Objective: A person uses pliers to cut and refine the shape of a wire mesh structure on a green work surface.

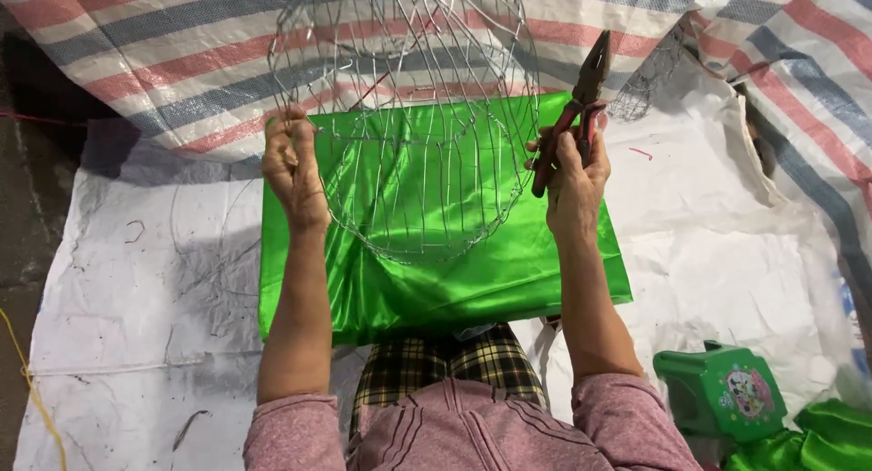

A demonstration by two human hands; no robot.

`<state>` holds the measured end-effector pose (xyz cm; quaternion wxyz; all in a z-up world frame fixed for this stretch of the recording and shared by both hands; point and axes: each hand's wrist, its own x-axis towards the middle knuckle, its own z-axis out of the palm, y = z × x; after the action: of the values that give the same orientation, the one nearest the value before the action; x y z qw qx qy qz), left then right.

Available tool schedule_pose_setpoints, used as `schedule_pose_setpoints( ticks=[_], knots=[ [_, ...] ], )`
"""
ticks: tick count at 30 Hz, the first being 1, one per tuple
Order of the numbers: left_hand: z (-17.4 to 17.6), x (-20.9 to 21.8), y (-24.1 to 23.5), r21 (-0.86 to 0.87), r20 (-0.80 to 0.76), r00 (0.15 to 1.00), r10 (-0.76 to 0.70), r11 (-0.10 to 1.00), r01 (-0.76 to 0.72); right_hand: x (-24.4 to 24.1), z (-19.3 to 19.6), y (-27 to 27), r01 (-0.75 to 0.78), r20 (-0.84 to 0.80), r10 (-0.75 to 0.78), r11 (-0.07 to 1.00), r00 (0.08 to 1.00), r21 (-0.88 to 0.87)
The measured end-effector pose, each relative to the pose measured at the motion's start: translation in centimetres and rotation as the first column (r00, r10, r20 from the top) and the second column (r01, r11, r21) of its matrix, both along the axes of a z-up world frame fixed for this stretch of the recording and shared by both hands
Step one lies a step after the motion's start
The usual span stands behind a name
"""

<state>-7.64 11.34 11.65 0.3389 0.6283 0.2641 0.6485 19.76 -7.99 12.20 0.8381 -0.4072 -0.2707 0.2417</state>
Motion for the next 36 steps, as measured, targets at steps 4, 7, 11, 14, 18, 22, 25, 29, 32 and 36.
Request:
schedule_pose_setpoints(
  ticks=[4,7,11,14,18,22,25,29,32,36],
  knots=[
    [2.6,1.0,-1.0,-0.051,0.015,0.998,-0.064,0.997,0.065,-0.6,2.3,-1.3,0.025,-0.004,-0.025,1.000,1.000,-0.007],
    [2.3,1.8,-1.9,-0.114,0.045,0.995,-0.086,0.989,0.090,0.8,2.5,-2.2,0.026,0.028,-0.027,1.000,0.999,0.009],
    [0.8,2.9,-2.9,-0.229,0.133,0.988,-0.078,0.967,0.108,3.0,2.2,-3.8,0.066,0.090,-0.067,0.998,0.994,0.019],
    [0.8,3.8,-4.0,-0.275,0.200,0.977,-0.073,0.953,0.128,1.8,4.3,-5.2,0.086,0.153,-0.085,0.996,0.985,0.000],
    [1.7,4.2,-4.7,-0.280,0.268,0.963,-0.031,0.954,0.109,1.2,4.6,-5.3,0.275,0.336,-0.271,0.961,0.902,0.036],
    [2.7,2.5,-4.5,-0.265,0.287,0.958,0.017,0.962,0.063,1.7,-0.6,-5.2,0.376,0.281,-0.364,0.927,0.888,0.010],
    [3.1,0.6,-4.0,-0.162,0.323,0.917,-0.234,0.941,0.297,1.6,-8.6,-4.9,0.369,0.181,-0.344,0.921,0.921,-0.125],
    [3.7,0.1,-3.9,-0.124,0.309,0.915,-0.261,0.942,0.311,-1.1,-16.3,-4.7,0.235,0.069,-0.226,0.902,0.972,-0.362],
    [4.1,-0.6,-3.7,-0.124,0.253,0.938,-0.239,0.953,0.276,-1.3,-17.9,-5.3,0.260,0.090,-0.244,0.898,0.966,-0.355],
    [5.1,-1.2,-3.9,-0.127,0.190,0.946,-0.261,0.949,0.288,0.2,-17.5,-7.3,0.331,0.160,-0.292,0.876,0.943,-0.352]
  ],
)
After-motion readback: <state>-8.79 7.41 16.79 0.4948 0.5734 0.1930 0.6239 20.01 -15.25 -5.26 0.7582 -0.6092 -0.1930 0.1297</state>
